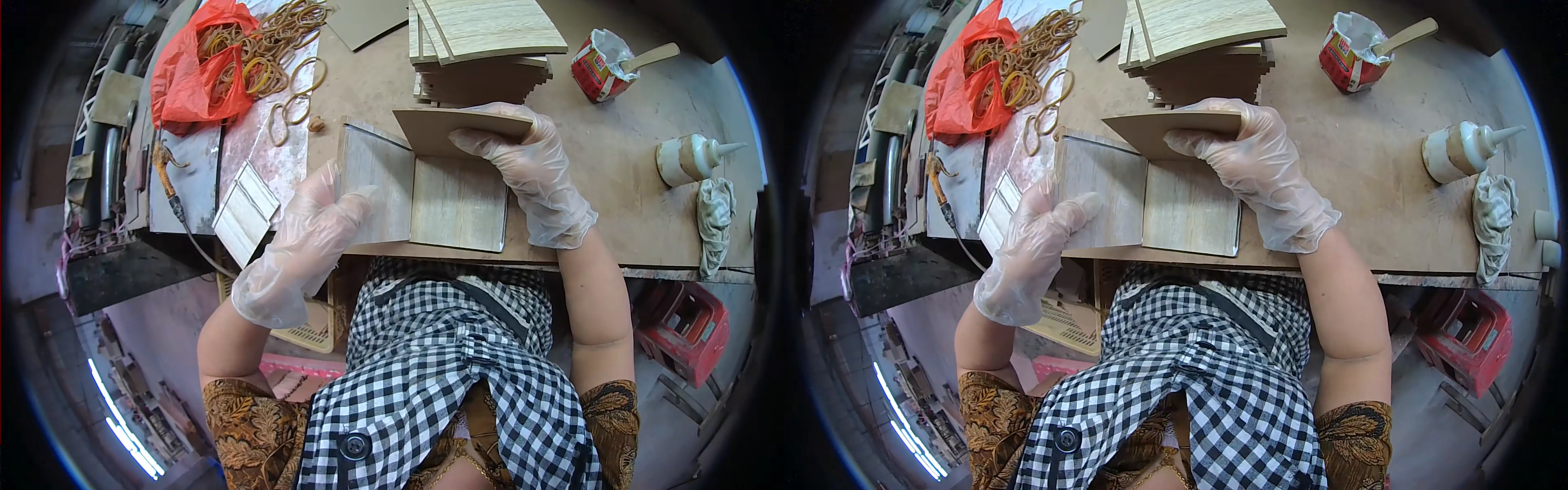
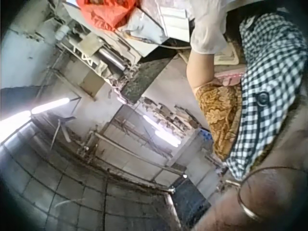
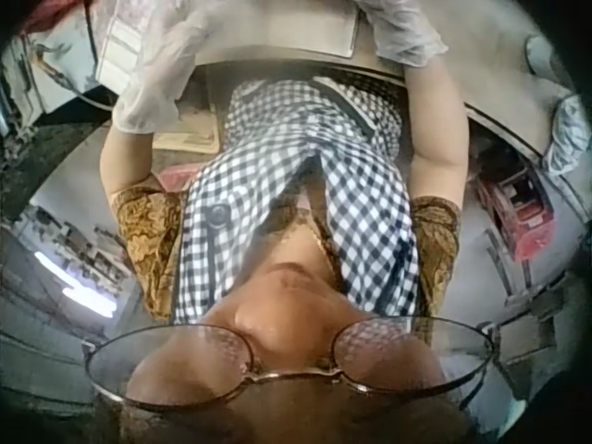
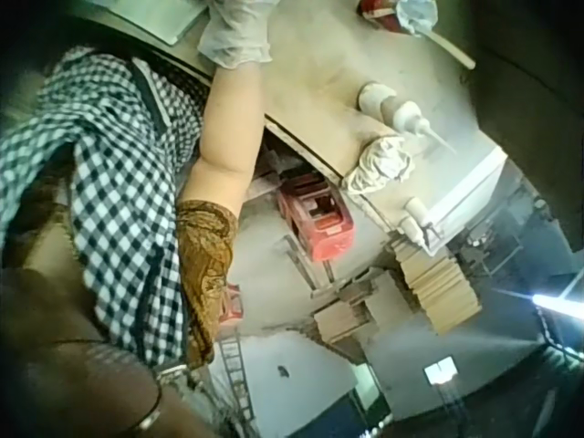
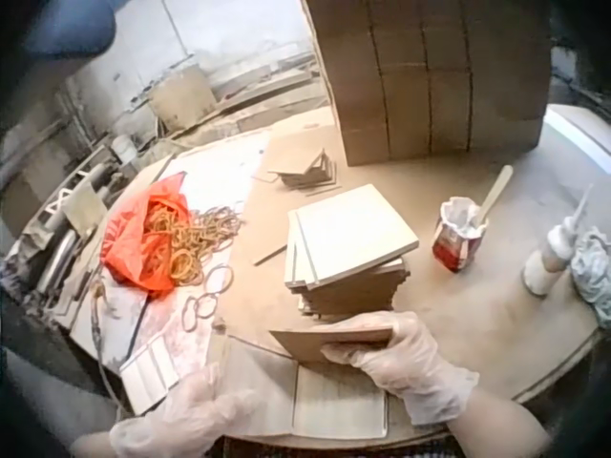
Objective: The person applies glue to the edges of small wooden panels and assembles them into a box shape. They press the glued joints together, secure the structure with a rubber band, and place the finished box into a larger cardboard container.
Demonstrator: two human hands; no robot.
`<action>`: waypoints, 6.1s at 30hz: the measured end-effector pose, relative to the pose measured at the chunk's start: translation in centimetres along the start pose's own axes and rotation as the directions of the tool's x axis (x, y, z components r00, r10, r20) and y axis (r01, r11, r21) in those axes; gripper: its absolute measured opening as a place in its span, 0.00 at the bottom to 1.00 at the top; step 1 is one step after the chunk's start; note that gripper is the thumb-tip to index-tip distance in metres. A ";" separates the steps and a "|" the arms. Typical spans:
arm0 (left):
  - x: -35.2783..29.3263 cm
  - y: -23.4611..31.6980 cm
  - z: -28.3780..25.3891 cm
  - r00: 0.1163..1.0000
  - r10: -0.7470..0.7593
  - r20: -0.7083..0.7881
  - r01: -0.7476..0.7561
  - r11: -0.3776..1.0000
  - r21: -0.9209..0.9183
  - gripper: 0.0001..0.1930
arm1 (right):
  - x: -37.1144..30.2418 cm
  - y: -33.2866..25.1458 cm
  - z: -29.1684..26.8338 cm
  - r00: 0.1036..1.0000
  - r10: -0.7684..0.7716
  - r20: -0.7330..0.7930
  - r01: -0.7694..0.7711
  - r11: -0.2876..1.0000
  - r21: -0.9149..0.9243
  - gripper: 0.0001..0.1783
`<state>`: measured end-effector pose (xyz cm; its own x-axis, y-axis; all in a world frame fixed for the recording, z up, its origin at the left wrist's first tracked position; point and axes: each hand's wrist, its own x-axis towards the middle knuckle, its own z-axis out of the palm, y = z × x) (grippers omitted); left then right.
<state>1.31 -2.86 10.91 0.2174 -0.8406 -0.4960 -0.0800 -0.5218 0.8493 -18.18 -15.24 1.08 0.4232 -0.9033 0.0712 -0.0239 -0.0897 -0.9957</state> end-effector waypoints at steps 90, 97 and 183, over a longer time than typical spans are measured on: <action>-0.3 1.8 2.2 0.977 0.078 0.197 -0.139 0.936 0.322 0.22 | -0.5 -0.1 0.3 0.995 -0.078 0.066 0.074 0.995 0.066 0.13; 0.0 -0.5 -5.4 0.957 0.120 0.264 -0.127 0.992 0.011 0.34 | -2.4 -4.3 -0.7 0.992 -0.109 0.067 0.103 0.991 0.090 0.38; 6.2 -7.5 4.7 0.849 0.520 -0.095 -0.474 0.669 -0.573 0.30 | -11.1 -2.6 2.5 0.929 -0.278 -0.246 0.001 0.663 -0.748 0.05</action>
<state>-1.27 -4.82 0.59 0.2352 -0.9712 0.0375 0.4006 0.1320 0.9067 -20.55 -3.95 2.74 0.1772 -0.9170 0.3574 -0.6935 -0.3740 -0.6158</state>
